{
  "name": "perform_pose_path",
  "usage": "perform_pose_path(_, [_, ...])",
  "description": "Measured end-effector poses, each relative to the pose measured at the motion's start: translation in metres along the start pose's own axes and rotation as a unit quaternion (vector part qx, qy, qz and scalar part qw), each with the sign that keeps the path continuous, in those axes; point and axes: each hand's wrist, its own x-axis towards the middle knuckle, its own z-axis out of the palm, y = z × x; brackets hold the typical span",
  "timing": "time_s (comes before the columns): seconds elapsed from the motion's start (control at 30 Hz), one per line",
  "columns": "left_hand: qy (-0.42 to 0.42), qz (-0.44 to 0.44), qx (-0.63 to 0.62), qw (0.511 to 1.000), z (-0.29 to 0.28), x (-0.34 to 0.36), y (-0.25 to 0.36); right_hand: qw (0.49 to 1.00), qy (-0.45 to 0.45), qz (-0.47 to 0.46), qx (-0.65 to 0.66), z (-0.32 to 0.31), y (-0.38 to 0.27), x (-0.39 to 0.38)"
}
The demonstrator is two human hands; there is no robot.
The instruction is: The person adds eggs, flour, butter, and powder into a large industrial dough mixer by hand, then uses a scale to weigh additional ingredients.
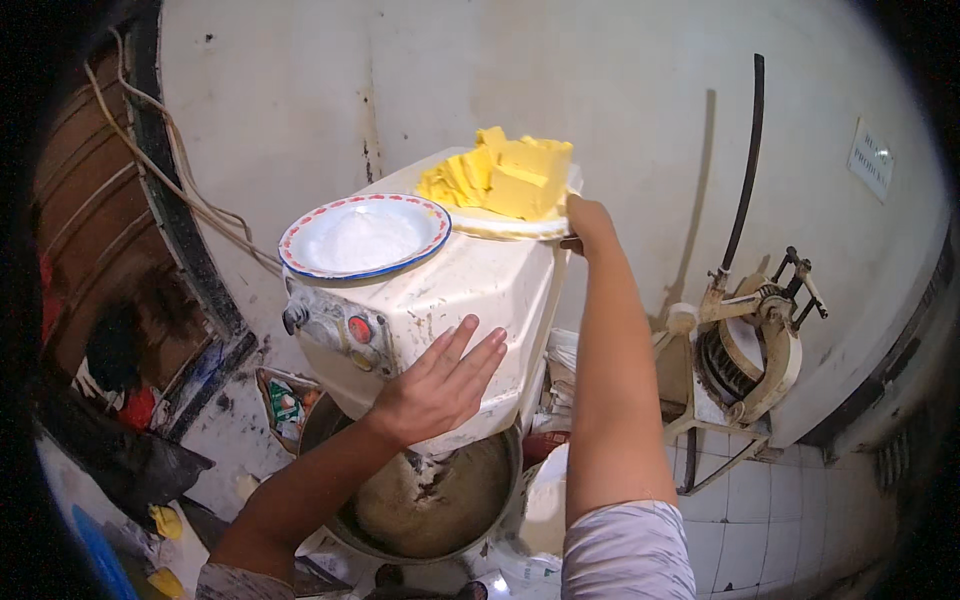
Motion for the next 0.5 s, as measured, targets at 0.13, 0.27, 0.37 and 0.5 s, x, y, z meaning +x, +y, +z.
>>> perform_pose_path(0.13, [-0.003,-0.01,-0.026,1.0,0.002,0.001,0.002,0.94,-0.012,0.013,0.342,-0.027,0.026,-0.021])
perform_pose_path(0.27, [0.003,-0.039,-0.133,0.99,-0.003,0.002,0.003,0.843,0.042,-0.06,0.534,-0.052,0.064,-0.049])
perform_pose_path(0.37, [0.005,-0.049,-0.155,0.987,-0.007,-0.002,0.006,0.804,0.09,-0.065,0.584,-0.066,0.092,-0.088])
perform_pose_path(0.5, [-0.009,-0.05,-0.157,0.986,-0.007,-0.01,0.005,0.805,0.174,-0.078,0.562,-0.09,0.122,-0.173])
